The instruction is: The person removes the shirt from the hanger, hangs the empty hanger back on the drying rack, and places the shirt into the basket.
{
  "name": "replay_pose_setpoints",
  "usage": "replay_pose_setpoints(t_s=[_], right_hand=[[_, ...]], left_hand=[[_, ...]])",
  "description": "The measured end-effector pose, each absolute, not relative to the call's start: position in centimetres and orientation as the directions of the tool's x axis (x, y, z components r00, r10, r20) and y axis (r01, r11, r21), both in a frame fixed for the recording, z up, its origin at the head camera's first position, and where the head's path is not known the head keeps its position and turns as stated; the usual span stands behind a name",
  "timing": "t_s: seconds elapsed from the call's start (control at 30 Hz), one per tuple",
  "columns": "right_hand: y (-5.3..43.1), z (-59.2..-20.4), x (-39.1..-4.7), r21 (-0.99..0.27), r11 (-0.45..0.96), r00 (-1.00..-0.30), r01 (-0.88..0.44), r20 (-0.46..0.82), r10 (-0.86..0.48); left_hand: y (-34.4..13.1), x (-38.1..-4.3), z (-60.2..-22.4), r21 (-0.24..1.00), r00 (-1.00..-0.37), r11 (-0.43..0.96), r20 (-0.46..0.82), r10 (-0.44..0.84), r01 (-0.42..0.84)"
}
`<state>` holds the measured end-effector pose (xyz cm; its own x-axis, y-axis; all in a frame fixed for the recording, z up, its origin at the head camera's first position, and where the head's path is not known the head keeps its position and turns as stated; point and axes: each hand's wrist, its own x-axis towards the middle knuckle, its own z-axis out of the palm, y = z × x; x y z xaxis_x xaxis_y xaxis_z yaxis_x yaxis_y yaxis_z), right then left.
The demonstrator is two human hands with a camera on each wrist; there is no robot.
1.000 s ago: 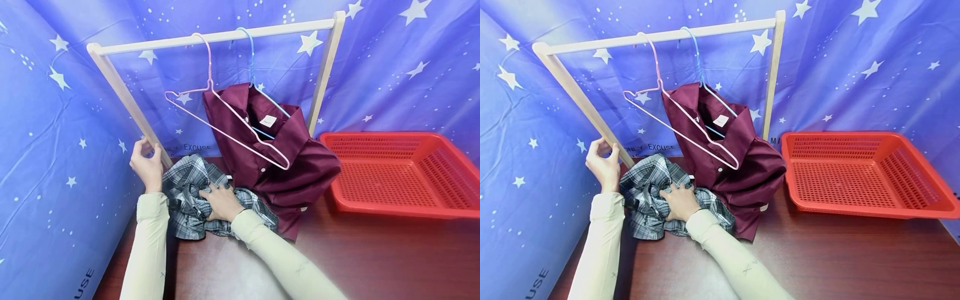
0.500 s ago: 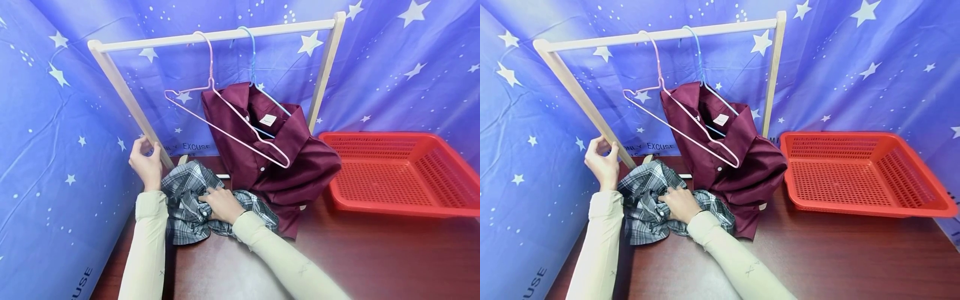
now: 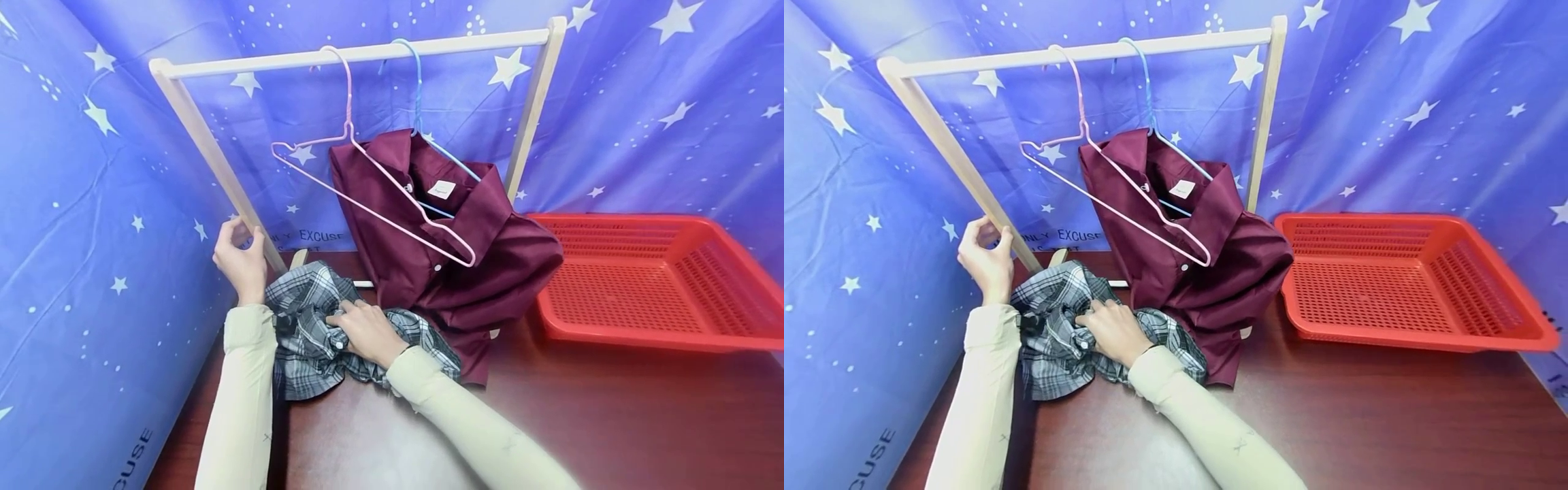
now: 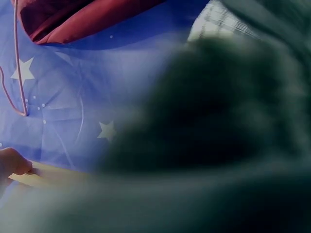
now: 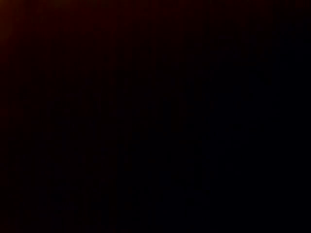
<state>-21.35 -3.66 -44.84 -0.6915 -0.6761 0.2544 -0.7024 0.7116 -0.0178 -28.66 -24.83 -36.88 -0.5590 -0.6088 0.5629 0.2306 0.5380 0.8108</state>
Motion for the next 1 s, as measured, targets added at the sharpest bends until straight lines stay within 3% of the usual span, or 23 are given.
replay_pose_setpoints(t_s=[0.57, 1.0], right_hand=[[-2.4, -40.0, -18.9, 0.152, 0.687, -0.577, -0.71, 0.434, -0.692], [-0.3, -35.8, -17.0, 0.166, 0.668, -0.505, -0.725, 0.531, -0.681]], left_hand=[[-25.4, -28.3, -36.0, 0.822, -0.621, 0.53, 0.531, -0.577, 0.21], [-25.2, -28.2, -35.7, 0.833, -0.625, 0.518, 0.512, -0.589, 0.195]])
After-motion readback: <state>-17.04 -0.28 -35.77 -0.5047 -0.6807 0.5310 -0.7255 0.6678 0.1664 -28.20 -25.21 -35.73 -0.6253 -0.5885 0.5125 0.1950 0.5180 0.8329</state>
